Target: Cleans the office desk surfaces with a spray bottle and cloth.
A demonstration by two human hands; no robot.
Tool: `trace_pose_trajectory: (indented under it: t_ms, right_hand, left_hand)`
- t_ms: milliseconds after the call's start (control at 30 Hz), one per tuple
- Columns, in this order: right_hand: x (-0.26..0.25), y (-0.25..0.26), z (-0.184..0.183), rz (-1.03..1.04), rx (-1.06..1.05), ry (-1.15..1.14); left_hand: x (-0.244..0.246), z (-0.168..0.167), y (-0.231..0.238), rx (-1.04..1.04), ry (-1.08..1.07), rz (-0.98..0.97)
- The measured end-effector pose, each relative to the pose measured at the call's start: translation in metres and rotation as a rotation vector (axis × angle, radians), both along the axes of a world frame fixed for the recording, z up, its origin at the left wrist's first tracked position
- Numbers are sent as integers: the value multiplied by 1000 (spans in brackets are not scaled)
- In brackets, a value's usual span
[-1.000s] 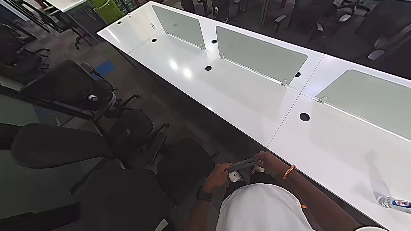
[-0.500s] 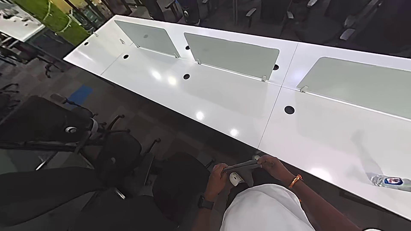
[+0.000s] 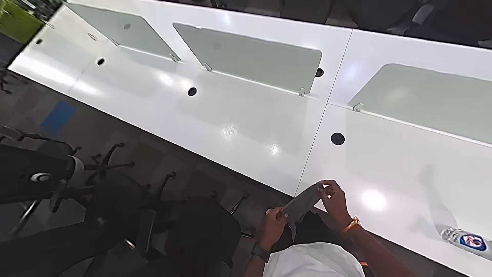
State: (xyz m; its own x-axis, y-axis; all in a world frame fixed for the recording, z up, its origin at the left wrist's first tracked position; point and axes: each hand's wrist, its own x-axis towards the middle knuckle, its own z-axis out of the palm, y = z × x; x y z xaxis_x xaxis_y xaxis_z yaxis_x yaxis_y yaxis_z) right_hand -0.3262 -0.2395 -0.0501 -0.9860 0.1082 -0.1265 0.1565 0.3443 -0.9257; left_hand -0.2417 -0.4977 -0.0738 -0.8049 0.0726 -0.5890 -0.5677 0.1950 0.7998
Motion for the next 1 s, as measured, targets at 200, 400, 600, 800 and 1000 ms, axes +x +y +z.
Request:
trace_pose_trajectory:
  t_ms: [200, 400, 600, 800, 1000]
  right_hand:
    - [-52, -8, -95, 195, 117, 6]
    - [-23, -38, -169, 274, 616, 369]
    - [-27, -86, -193, 382, 870, 118]
    - [-59, -106, -197, 488, 919, 19]
    - [-126, -118, -203, 498, 648, 182]
  left_hand:
    - [-70, -82, 14, -100, -100, 117]
    - [-94, -118, -8, -397, 6, -60]
    - [-92, -124, -34, -397, -23, -146]
    - [-111, -129, -50, -302, 153, -190]
    - [-137, -120, -94, -264, 240, -71]
